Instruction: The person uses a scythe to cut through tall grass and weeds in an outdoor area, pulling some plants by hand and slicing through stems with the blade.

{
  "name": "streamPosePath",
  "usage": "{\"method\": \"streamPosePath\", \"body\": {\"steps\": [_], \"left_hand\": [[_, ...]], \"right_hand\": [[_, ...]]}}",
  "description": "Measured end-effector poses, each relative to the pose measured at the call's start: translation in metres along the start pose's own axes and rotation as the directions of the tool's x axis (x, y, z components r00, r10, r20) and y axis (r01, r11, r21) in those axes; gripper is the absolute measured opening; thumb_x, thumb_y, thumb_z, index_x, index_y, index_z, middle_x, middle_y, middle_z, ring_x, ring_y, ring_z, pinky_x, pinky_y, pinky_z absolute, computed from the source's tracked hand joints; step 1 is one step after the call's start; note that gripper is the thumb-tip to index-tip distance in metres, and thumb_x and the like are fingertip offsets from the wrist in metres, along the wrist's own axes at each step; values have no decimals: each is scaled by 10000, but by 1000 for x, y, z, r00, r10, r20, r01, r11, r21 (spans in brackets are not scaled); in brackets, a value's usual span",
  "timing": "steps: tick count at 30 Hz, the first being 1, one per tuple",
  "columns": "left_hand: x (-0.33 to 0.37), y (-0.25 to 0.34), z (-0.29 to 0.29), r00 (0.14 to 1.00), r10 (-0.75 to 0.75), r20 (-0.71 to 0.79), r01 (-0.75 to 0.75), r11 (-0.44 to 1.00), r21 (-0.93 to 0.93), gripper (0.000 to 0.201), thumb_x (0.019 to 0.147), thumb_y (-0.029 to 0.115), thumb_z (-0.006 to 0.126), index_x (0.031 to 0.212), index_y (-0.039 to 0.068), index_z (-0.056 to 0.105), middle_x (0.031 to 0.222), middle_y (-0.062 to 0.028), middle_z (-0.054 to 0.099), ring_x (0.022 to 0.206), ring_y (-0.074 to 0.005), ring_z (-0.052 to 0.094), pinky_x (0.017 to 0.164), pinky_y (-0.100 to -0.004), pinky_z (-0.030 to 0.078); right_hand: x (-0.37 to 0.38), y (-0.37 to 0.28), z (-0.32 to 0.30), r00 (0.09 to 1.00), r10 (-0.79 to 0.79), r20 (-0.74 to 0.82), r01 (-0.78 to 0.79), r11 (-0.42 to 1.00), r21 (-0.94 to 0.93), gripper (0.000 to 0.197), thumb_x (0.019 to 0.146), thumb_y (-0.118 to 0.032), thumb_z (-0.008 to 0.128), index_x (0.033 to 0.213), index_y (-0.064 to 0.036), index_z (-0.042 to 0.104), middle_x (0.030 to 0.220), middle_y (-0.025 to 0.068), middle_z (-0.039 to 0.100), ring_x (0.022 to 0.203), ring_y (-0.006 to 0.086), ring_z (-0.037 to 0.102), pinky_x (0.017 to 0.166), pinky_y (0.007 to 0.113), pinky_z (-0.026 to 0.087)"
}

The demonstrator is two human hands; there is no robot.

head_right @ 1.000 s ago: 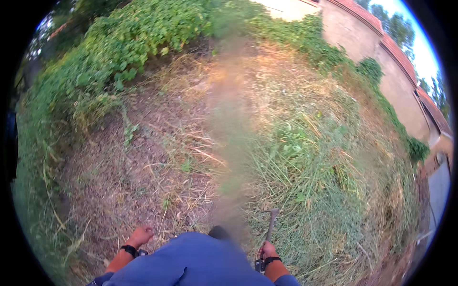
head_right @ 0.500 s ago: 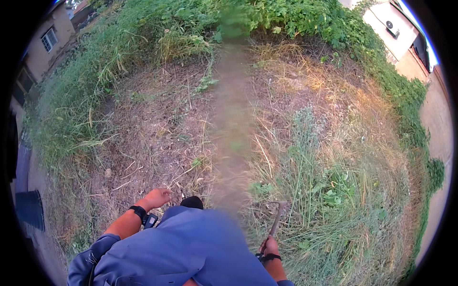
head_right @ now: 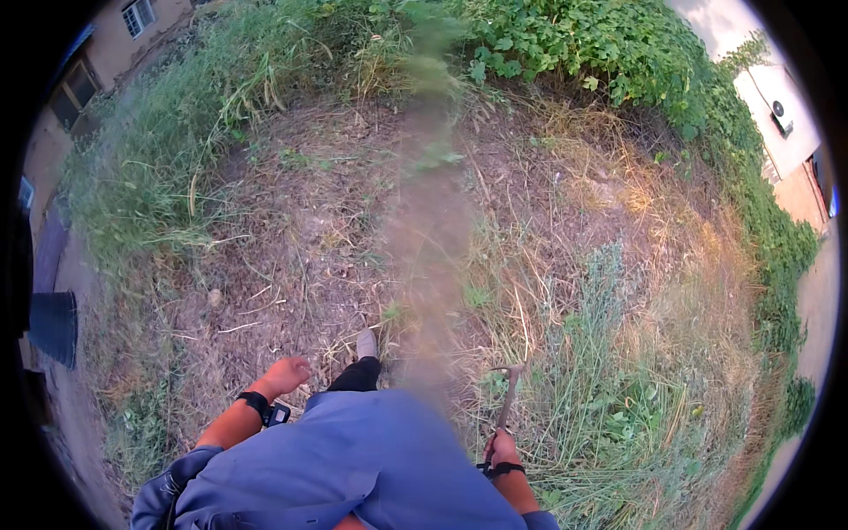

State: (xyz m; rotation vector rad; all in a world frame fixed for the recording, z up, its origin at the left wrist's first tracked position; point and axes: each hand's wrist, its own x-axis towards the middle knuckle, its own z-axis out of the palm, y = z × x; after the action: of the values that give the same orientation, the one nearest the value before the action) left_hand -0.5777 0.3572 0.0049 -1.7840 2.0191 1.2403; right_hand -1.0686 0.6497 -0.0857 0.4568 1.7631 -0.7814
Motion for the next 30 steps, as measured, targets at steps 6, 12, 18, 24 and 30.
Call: {"method": "streamPosePath", "body": {"steps": [6, 12, 18, 24, 30], "left_hand": [[77, -12, -78, 997, -71, -31, 64, 979, -192, 343, 857, 292, 567, 1106, 82, 678, 949, -218, 690, 903, -371, 669, 793, -429, 531], [142, -43, -147, 987, -114, -111, 89, 974, -206, 393, 843, 289, 603, 1137, 35, 665, 1040, -201, 687, 995, -356, 657, 893, -404, 507], [200, -55, -167, 985, -138, -106, 114, 972, -205, 421, 861, 235, 616, 1203, -9, 610, 1039, -169, 685, 941, -250, 654, 839, -348, 510], [265, -19, -209, 948, -310, -69, 246, 854, -458, 439, 851, 230, 663, 1208, -20, 607, 1110, -175, 684, 1007, -259, 668, 883, -349, 515], [342, 23, -270, 895, -445, -7, 364, 739, -567, 405, 859, 179, 652, 1213, -11, 606, 1021, -146, 708, 923, -199, 681, 804, -325, 530]], "right_hand": [[13, -81, 78, 999, -45, 9, 45, 999, -31, 355, 1000, -359, 420, 760, -104, 477, 550, 42, 456, 439, 193, 426, 414, 364, 353], [-25, -183, 183, 997, -46, 64, 51, 996, -71, 383, 994, -380, 433, 719, -116, 468, 545, 25, 440, 437, 180, 407, 421, 352, 349], [10, -278, 251, 995, -65, 82, 79, 978, -191, 370, 977, -376, 479, 707, -125, 490, 541, 21, 451, 446, 172, 436, 442, 352, 370], [66, -396, 338, 992, -61, 108, 95, 937, -337, 355, 977, -350, 479, 700, -127, 491, 554, 8, 463, 457, 161, 444, 446, 344, 374], [96, -535, 438, 987, 18, 161, 54, 901, -430, 369, 970, -379, 481, 684, -146, 480, 549, -15, 451, 453, 139, 428, 438, 314, 355]]}}
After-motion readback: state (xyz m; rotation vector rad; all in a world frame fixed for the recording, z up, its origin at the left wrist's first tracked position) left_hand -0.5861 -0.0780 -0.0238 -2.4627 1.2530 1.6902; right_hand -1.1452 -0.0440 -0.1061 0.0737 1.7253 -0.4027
